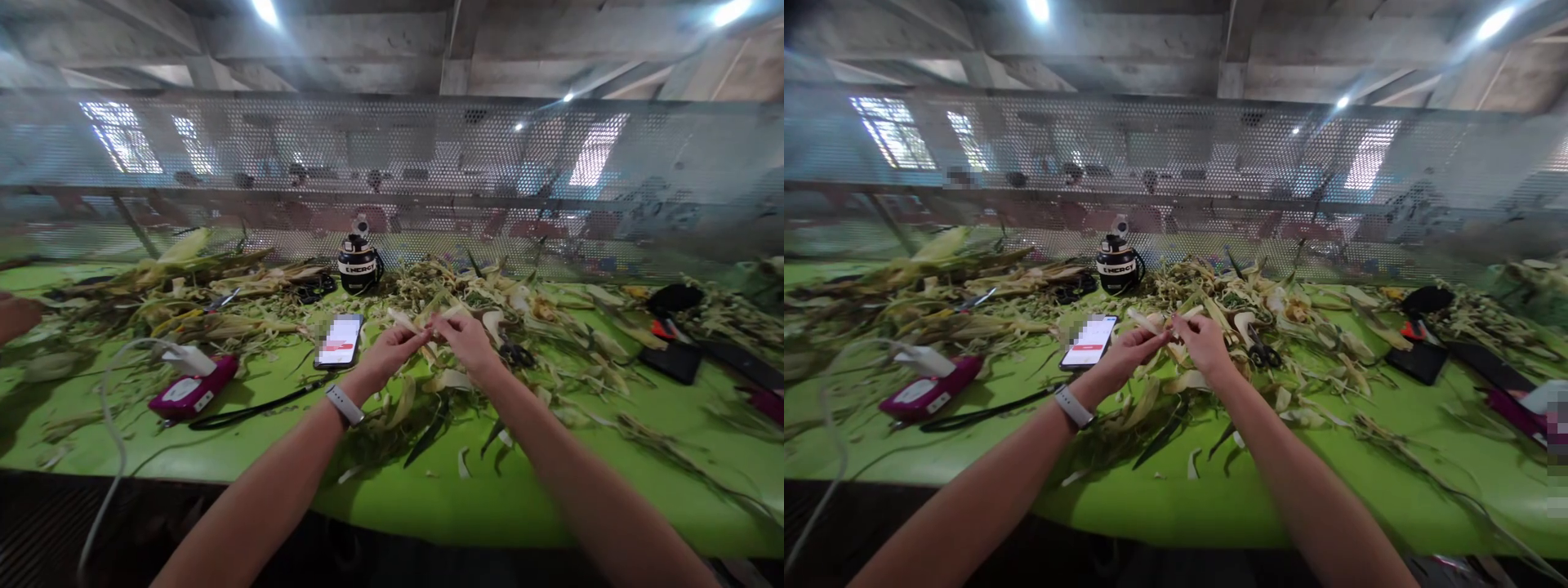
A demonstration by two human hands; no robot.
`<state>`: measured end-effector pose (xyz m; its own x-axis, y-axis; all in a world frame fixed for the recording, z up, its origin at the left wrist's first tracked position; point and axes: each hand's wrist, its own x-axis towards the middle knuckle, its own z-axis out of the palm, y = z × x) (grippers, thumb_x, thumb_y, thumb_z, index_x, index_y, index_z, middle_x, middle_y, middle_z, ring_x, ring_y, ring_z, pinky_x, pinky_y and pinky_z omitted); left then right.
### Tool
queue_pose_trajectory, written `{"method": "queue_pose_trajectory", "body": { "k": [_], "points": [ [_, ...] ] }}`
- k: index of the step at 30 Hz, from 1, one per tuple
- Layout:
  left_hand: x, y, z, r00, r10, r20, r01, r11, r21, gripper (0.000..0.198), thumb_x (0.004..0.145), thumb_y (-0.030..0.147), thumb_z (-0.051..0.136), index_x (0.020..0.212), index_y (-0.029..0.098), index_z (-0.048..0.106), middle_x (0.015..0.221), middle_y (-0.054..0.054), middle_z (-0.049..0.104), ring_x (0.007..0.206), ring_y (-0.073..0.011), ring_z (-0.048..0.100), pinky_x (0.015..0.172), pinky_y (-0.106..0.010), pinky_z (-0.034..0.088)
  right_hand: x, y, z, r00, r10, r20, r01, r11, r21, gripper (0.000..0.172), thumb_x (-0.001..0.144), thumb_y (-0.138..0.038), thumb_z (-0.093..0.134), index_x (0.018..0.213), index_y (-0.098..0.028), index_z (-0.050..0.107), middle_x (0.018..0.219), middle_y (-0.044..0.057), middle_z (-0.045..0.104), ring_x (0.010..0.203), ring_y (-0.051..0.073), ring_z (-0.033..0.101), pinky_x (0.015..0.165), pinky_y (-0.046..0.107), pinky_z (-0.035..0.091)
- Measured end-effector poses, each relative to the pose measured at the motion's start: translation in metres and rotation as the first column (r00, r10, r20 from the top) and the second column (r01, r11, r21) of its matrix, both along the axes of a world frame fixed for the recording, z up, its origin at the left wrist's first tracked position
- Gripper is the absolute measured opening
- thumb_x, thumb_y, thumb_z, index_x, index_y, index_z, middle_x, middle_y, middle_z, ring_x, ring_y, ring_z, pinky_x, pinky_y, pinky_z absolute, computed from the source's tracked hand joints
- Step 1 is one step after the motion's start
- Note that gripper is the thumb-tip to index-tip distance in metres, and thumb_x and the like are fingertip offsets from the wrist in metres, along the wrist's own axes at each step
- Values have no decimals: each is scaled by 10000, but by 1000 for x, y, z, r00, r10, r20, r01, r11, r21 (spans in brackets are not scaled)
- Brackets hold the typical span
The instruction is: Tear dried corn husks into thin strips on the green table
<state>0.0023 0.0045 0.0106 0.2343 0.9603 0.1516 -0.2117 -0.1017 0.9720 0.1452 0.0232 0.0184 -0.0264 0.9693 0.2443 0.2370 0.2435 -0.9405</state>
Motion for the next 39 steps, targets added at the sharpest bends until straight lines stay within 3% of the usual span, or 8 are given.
{"method": "queue_pose_trajectory", "body": {
  "k": [5, 8, 13, 16, 21, 26, 33, 39],
  "points": [
    [-1, -2, 0, 993, -86, -76, 93, 992, 89, 263, 610, 426, 759, 676, 174, 720, 558, -6, 583, 626, -132, 520, 575, -225, 382, 4, 3, -2, 1000, 24, 4, -24, 1000, 3, 369, 735, -499, 570, 676, -148, 669, 596, 38, 601, 576, 164, 525, 576, 297, 424],
    [-3, -1, -3, 984, -139, -112, 150, 985, 89, 287, 606, 430, 756, 684, 158, 705, 642, -15, 619, 649, -124, 516, 623, -233, 388, 7, -1, 3, 988, -36, 149, 9, 984, 178, 311, 722, -438, 609, 807, -152, 697, 776, 72, 665, 754, 210, 585, 730, 344, 459],
    [-4, 1, -10, 973, -142, -183, 152, 987, 42, 356, 561, 436, 778, 668, 123, 645, 632, 6, 575, 605, -93, 451, 609, -232, 357, 2, -10, 8, 927, 81, 367, -247, 867, 433, 261, 689, -352, 696, 916, -225, 719, 1115, 75, 650, 1078, 242, 542, 974, 404, 368],
    [-3, 1, -9, 962, -176, -209, 188, 982, 37, 397, 563, 471, 767, 676, 111, 643, 632, 5, 561, 602, -88, 428, 596, -230, 332, -2, -8, 4, 953, 164, 253, -257, 880, 398, 127, 721, -328, 672, 744, -210, 713, 1019, 68, 680, 1010, 215, 583, 941, 383, 399],
    [1, -3, -4, 967, -143, -211, 161, 985, 70, 415, 629, 531, 702, 631, 121, 636, 545, 42, 441, 548, -69, 327, 523, -220, 236, -5, -5, 2, 967, 204, -154, -190, 976, 104, 216, 635, -368, 725, 717, -174, 678, 776, 27, 670, 771, 170, 605, 737, 317, 467],
    [5, -7, -6, 962, -181, -206, 197, 979, 60, 392, 642, 508, 707, 617, 123, 638, 538, 38, 452, 550, -72, 341, 518, -218, 229, -8, -12, 11, 921, 141, -362, -193, 975, -110, 269, 520, -352, 788, 656, -163, 653, 608, -23, 603, 603, 113, 537, 569, 249, 424],
    [6, -11, -6, 923, -317, -216, 328, 944, 16, 336, 638, 446, 738, 616, 124, 647, 540, 31, 485, 524, -61, 343, 497, -212, 228, -12, -20, 14, 909, 78, -409, -156, 974, -163, 302, 483, -363, 804, 618, -162, 622, 526, -51, 536, 456, 66, 422, 418, 208, 311],
    [4, -7, -8, 979, -204, 11, 204, 977, -65, 394, 648, 494, 718, 778, 126, 658, 492, 65, 387, 450, -44, 291, 444, -212, 166, 1, -13, 21, 913, 209, -351, -263, 958, -112, 344, 615, -491, 726, 740, -174, 676, 630, -13, 611, 553, 108, 530, 535, 248, 432]
  ]
}}
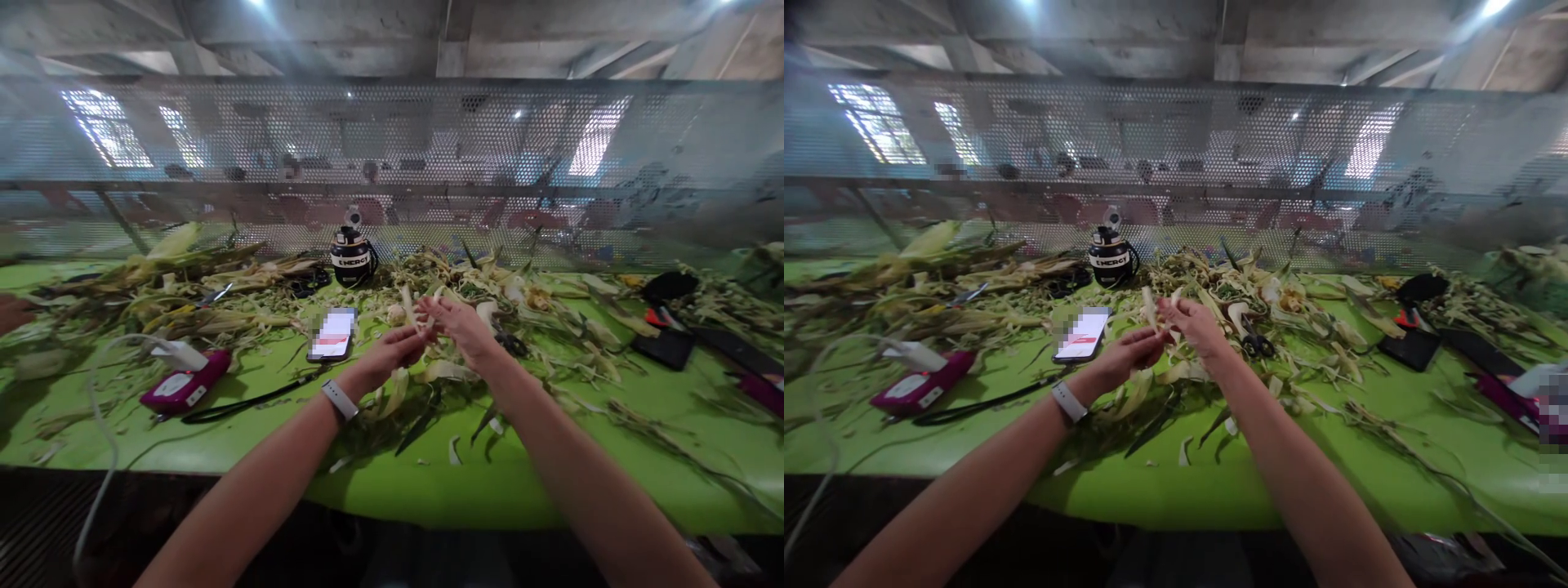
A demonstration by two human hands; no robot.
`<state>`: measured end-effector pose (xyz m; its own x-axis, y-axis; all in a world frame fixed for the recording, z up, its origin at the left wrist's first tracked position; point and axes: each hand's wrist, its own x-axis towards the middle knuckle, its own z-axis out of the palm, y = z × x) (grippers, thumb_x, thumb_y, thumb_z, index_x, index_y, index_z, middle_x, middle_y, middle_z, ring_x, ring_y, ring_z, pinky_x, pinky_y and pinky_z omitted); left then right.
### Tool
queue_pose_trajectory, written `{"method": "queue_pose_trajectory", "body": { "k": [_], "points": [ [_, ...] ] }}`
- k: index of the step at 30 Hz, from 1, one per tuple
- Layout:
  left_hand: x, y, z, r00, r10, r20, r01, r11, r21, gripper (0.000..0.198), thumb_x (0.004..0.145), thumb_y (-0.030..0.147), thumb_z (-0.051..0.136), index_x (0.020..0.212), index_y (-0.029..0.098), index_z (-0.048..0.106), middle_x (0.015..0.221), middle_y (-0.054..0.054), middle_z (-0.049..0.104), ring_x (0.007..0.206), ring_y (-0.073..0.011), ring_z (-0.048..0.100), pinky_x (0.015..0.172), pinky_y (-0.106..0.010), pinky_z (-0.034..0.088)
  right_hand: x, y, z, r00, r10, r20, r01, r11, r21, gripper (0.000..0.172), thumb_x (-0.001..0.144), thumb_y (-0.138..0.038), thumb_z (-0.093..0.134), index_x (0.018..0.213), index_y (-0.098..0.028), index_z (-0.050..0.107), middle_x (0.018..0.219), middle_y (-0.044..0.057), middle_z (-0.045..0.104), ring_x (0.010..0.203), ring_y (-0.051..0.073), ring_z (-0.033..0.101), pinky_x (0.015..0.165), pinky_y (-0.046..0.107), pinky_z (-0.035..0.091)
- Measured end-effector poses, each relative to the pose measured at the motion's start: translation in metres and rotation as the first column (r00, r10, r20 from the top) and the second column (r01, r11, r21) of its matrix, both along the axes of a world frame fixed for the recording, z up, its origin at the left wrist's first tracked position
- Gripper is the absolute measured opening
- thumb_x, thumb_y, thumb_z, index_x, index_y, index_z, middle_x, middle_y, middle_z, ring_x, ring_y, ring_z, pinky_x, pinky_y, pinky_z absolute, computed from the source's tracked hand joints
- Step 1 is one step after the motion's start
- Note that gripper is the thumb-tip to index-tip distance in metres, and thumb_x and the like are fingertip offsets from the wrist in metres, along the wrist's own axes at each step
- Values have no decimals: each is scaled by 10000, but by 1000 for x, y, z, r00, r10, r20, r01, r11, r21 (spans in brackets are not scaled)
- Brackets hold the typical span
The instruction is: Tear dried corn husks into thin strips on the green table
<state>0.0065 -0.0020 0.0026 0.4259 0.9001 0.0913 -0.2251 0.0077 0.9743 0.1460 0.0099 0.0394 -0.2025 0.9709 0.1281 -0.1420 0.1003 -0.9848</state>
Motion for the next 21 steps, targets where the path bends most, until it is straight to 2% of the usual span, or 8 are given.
{"method": "queue_pose_trajectory", "body": {
  "k": [2, 4, 7, 11, 13, 15, 18, 21],
  "points": [
    [-1, 3, -1, 997, 57, 57, -56, 998, -26, 403, 647, 496, 715, 796, 127, 651, 510, 57, 415, 455, -45, 310, 443, -212, 175, 4, 3, 1, 998, 36, 53, -37, 999, 22, 338, 640, -505, 705, 696, -173, 678, 658, 4, 633, 642, 138, 576, 645, 281, 465],
    [-2, 6, -2, 994, 73, 76, -71, 997, -32, 388, 630, 482, 731, 764, 131, 635, 529, 47, 450, 466, -48, 337, 450, -209, 200, 6, 7, -2, 996, 14, 84, -19, 998, 63, 327, 631, -499, 711, 639, -175, 665, 643, 3, 634, 654, 145, 574, 688, 295, 458],
    [-2, 7, -3, 996, 63, 66, -63, 998, 3, 361, 625, 461, 742, 694, 136, 600, 522, 48, 461, 469, -48, 352, 464, -208, 233, 4, 10, -9, 994, -90, 69, 81, 988, 130, 327, 611, -492, 719, 591, -175, 646, 615, -5, 621, 601, 127, 531, 645, 278, 426],
    [0, 5, -4, 998, 43, 46, -46, 997, 69, 341, 679, 455, 707, 674, 133, 593, 530, 35, 500, 490, -51, 386, 494, -209, 274, -1, 10, -16, 983, -183, -16, 184, 977, 105, 334, 592, -489, 726, 578, -170, 628, 551, -25, 564, 530, 101, 470, 556, 251, 378],
    [1, 4, -6, 999, 31, 36, -34, 997, 74, 350, 674, 460, 711, 677, 127, 603, 545, 26, 528, 499, -52, 403, 503, -209, 288, -3, 10, -16, 977, -205, -54, 209, 976, 69, 343, 575, -493, 737, 584, -170, 622, 544, -30, 551, 521, 97, 469, 543, 245, 379],
    [2, 3, -6, 998, 33, 47, -35, 998, 46, 363, 649, 465, 729, 681, 122, 614, 544, 27, 540, 491, -47, 403, 499, -205, 292, -1, 11, -16, 983, -175, -55, 178, 983, 41, 359, 559, -504, 747, 602, -170, 623, 573, -22, 572, 546, 108, 506, 565, 251, 410],
    [3, 5, -6, 988, 87, 130, -81, 995, -51, 385, 597, 461, 765, 727, 120, 642, 561, 22, 571, 505, -52, 447, 504, -193, 326, 4, 14, -13, 993, -112, 22, 112, 994, 13, 385, 563, -536, 740, 642, -177, 627, 605, -14, 595, 588, 130, 551, 602, 268, 448],
    [1, 7, -2, 960, 168, 225, -139, 980, -140, 397, 599, 461, 762, 788, 123, 671, 603, 9, 600, 560, -74, 521, 539, -192, 386, 10, 17, -12, 960, -180, 215, 164, 982, 90, 410, 664, -592, 645, 598, -189, 613, 561, -8, 582, 548, 127, 522, 542, 259, 415]
  ]
}}
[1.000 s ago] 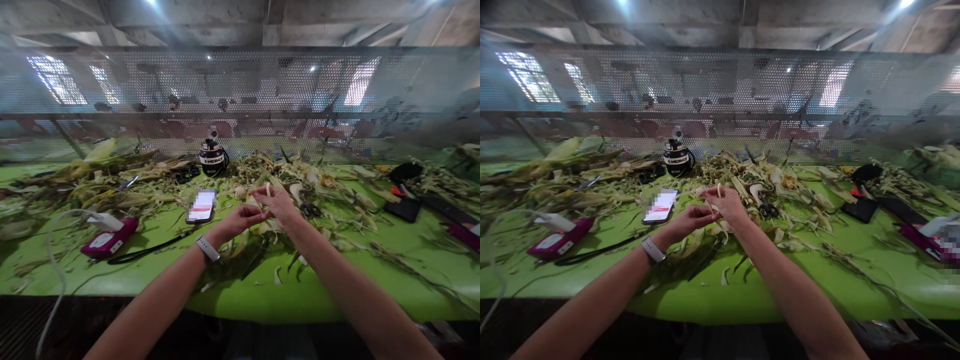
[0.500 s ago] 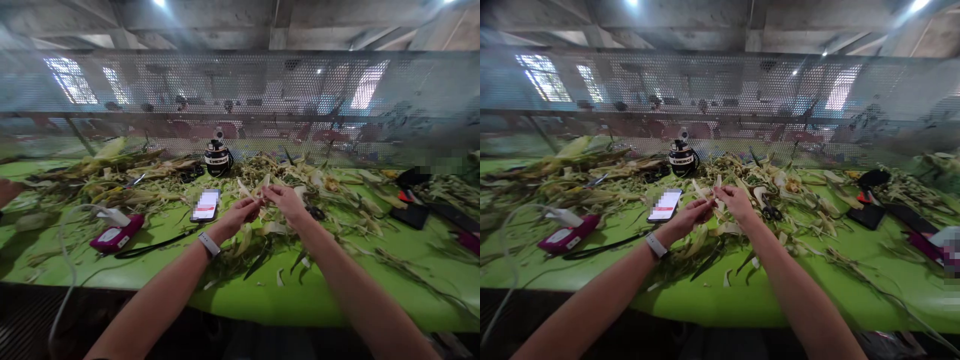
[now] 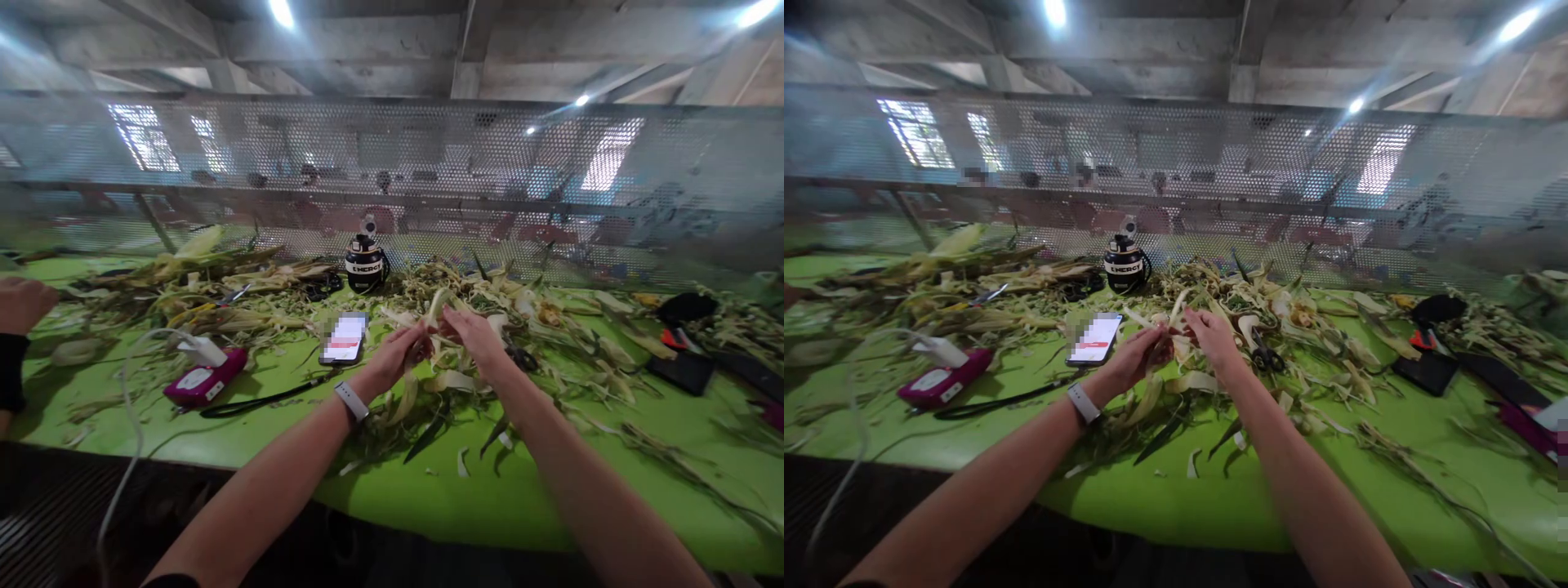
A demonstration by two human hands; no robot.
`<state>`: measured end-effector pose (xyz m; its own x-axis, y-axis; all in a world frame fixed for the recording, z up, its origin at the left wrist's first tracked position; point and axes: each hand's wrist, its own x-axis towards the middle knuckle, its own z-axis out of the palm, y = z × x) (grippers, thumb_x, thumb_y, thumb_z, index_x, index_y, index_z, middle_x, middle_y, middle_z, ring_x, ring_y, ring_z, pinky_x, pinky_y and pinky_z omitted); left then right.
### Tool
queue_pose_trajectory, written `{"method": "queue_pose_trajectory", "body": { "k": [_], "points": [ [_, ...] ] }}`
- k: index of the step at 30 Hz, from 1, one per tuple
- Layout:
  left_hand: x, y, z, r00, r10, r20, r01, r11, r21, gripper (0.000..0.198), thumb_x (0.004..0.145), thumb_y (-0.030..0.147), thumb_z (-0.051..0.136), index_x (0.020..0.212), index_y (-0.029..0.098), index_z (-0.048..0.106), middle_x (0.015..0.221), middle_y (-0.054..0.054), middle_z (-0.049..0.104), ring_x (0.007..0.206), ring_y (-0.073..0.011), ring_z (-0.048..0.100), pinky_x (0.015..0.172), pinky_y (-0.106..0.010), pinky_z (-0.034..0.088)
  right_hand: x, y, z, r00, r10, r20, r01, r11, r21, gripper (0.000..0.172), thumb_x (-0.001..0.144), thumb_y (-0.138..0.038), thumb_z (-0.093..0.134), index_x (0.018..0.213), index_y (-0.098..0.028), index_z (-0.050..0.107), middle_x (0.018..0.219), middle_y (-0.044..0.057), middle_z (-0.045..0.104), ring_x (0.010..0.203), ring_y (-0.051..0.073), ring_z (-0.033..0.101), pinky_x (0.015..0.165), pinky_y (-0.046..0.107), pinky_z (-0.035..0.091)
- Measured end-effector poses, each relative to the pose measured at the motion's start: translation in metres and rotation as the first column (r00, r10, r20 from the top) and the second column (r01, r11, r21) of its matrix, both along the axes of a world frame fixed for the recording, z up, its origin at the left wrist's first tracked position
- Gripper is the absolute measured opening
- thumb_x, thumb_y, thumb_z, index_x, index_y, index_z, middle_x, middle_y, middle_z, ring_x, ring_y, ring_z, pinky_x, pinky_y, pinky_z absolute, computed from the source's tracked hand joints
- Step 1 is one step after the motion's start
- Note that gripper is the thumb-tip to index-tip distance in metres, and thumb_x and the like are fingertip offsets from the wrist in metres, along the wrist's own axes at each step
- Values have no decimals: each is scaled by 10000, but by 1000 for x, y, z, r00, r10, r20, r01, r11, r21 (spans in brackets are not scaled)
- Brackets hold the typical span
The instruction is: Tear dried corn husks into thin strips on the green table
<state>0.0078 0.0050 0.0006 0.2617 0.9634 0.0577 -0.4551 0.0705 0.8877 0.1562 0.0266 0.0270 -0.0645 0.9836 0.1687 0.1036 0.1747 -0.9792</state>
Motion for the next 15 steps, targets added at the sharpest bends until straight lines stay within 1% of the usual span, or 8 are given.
{"method": "queue_pose_trajectory", "body": {
  "k": [2, 4, 6, 7, 9, 11, 13, 15],
  "points": [
    [-2, 1, 3, 998, 46, 33, -46, 999, -16, 394, 593, 446, 770, 807, 128, 680, 618, 10, 605, 571, -76, 538, 544, -187, 401, 1, 0, -2, 986, -26, 165, 14, 997, 78, 465, 736, -600, 572, 508, -195, 576, 504, 2, 556, 503, 122, 489, 500, 260, 371],
    [-3, 3, 4, 995, 91, 34, -91, 996, -11, 392, 557, 422, 798, 791, 132, 678, 612, 18, 602, 554, -65, 528, 527, -173, 396, 0, -1, -4, 968, 41, 249, -65, 994, 90, 498, 771, -588, 540, 460, -199, 540, 463, 7, 531, 471, 122, 480, 488, 265, 358],
    [-4, 4, 3, 992, 122, 20, -122, 992, -5, 388, 520, 413, 820, 731, 127, 662, 579, 26, 588, 513, -47, 492, 490, -154, 366, -3, -3, -6, 957, 153, 247, -174, 983, 62, 475, 773, -575, 542, 480, -202, 527, 457, 1, 521, 453, 124, 485, 488, 268, 370],
    [-5, 5, 2, 991, 134, 14, -134, 991, -4, 389, 503, 411, 827, 694, 123, 649, 554, 31, 574, 486, -36, 464, 465, -145, 340, -5, -4, -7, 951, 190, 243, -211, 975, 63, 456, 766, -568, 550, 495, -202, 521, 460, -5, 516, 448, 124, 480, 487, 270, 374],
    [-5, 7, 1, 988, 153, 14, -153, 988, -18, 398, 473, 407, 839, 640, 115, 627, 516, 42, 544, 447, -19, 414, 429, -137, 296, -7, -5, -7, 942, 203, 267, -237, 966, 103, 431, 747, -552, 572, 501, -206, 494, 461, -16, 495, 444, 124, 458, 482, 273, 364],
    [-6, 9, 1, 986, 166, 33, -164, 985, -47, 408, 447, 395, 850, 632, 111, 621, 508, 47, 531, 438, -15, 401, 422, -135, 289, -8, -5, -6, 936, 184, 299, -234, 962, 142, 424, 738, -539, 578, 493, -209, 475, 456, -21, 478, 448, 125, 442, 483, 276, 349],
    [-7, 10, 1, 984, 169, 62, -165, 983, -76, 411, 431, 371, 860, 648, 111, 628, 516, 49, 529, 441, -14, 403, 428, -135, 302, -8, -6, -4, 935, 185, 301, -238, 960, 150, 418, 739, -531, 571, 492, -209, 469, 453, -24, 471, 448, 125, 439, 486, 277, 348],
    [-8, 10, 2, 984, 158, 86, -150, 985, -90, 402, 440, 344, 863, 681, 111, 642, 530, 48, 533, 444, -14, 410, 432, -132, 315, -7, -6, -3, 938, 212, 276, -254, 959, 126, 402, 740, -516, 563, 499, -207, 472, 449, -27, 469, 440, 123, 442, 481, 276, 356]
  ]
}}
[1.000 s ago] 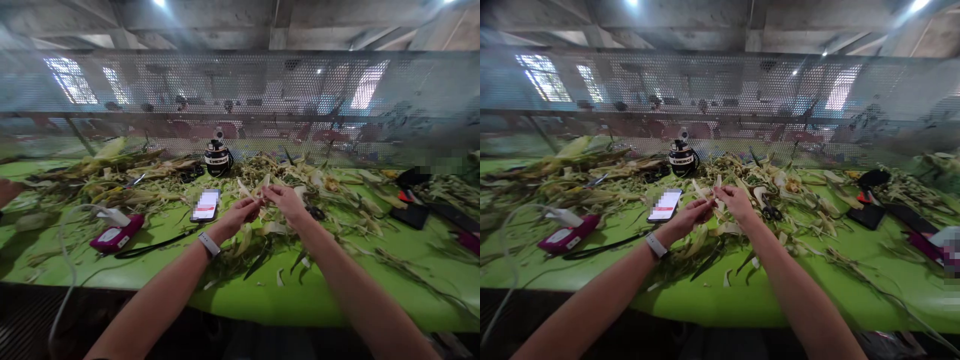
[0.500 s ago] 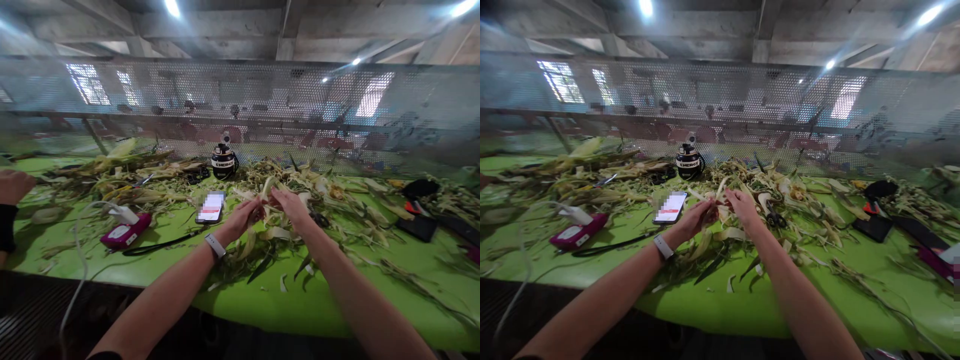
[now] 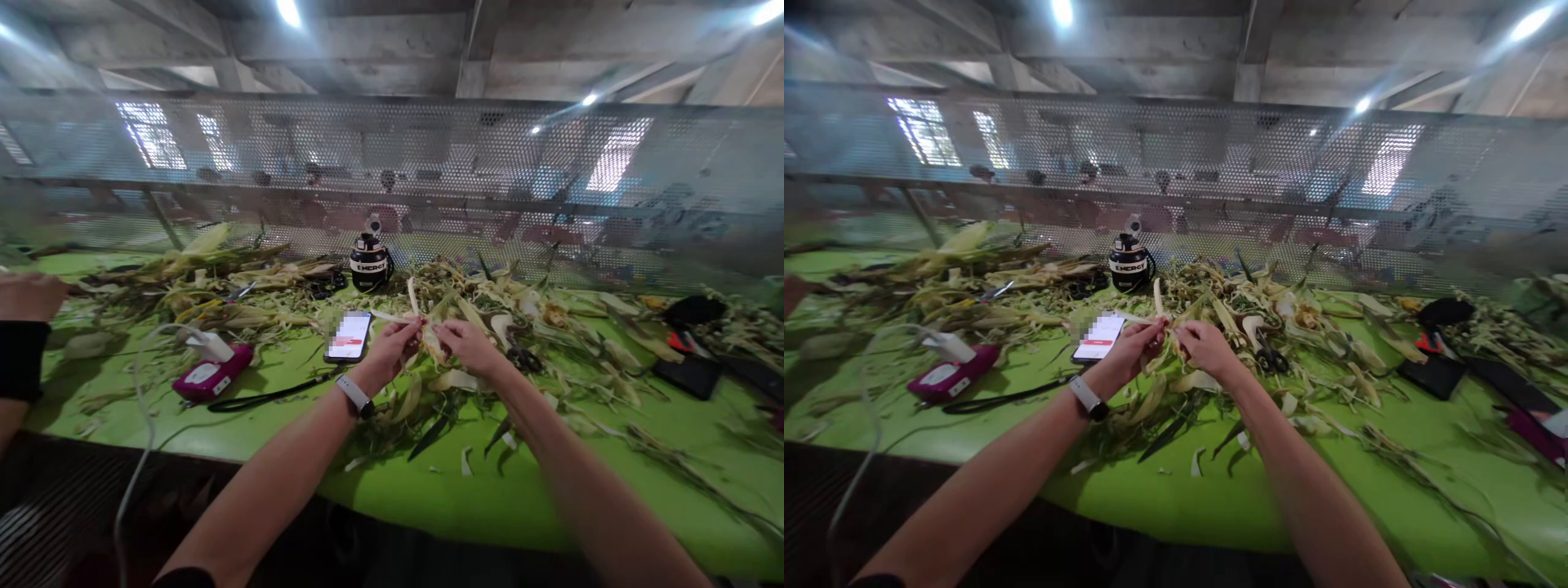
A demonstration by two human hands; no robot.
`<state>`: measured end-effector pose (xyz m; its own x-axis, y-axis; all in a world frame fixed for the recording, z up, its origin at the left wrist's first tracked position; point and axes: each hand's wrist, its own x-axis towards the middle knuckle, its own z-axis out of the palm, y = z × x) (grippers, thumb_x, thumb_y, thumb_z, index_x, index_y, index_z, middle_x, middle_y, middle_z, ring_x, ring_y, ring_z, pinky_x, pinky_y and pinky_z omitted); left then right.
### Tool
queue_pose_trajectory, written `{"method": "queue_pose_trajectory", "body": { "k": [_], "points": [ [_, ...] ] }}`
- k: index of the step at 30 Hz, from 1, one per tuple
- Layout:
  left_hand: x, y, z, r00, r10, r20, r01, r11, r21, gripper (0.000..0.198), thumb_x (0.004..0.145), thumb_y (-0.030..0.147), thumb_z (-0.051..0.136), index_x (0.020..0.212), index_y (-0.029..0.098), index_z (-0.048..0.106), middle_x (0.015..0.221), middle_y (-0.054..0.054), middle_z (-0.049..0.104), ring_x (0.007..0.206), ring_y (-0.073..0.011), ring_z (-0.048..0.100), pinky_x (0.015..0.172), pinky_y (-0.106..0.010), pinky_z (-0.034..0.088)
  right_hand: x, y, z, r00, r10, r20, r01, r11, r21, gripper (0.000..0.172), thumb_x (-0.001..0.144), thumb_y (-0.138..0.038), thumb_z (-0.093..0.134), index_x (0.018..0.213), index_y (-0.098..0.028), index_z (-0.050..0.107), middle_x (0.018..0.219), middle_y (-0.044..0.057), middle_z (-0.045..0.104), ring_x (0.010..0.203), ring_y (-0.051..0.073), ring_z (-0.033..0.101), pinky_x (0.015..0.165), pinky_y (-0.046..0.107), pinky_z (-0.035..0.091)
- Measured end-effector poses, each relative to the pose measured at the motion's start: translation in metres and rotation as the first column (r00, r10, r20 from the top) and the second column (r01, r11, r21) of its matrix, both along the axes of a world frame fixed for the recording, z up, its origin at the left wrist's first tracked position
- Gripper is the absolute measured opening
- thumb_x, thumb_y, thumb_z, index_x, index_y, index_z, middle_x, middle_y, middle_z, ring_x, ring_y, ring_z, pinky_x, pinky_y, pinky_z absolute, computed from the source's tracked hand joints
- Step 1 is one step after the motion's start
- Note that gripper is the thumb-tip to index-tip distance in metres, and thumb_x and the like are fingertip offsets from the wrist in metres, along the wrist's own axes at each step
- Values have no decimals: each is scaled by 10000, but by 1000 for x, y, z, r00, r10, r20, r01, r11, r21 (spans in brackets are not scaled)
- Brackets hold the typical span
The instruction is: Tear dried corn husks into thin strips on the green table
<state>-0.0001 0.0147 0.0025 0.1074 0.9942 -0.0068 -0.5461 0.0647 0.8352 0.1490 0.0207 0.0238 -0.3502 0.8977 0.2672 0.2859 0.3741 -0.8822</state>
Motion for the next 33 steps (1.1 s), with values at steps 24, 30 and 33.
{"method": "queue_pose_trajectory", "body": {
  "k": [24, 30, 33],
  "points": [
    [-10, 2, 5, 991, -135, 12, 134, 990, 32, 308, 565, 292, 824, 774, 134, 661, 550, 31, 592, 446, -50, 526, 421, -143, 424, 5, 8, -12, 999, 14, -40, -1, 958, 286, 224, 778, -357, 628, 913, -205, 723, 909, 57, 709, 865, 203, 629, 838, 352, 458],
    [-12, 4, 3, 981, -190, 40, 189, 982, 17, 291, 552, 202, 833, 772, 124, 659, 601, 25, 620, 480, -53, 561, 459, -142, 439, 6, 5, -8, 998, -66, 7, 59, 932, 358, 177, 798, -336, 597, 822, -195, 700, 811, 36, 679, 781, 180, 601, 764, 311, 451],
    [-11, 3, 4, 984, -166, 68, 166, 986, 0, 224, 575, 137, 812, 733, 109, 656, 608, 18, 630, 494, -54, 570, 479, -146, 447, 5, 3, -8, 994, -95, 53, 68, 923, 379, 171, 814, -326, 574, 822, -192, 680, 826, 41, 664, 791, 182, 590, 768, 313, 443]
  ]
}}
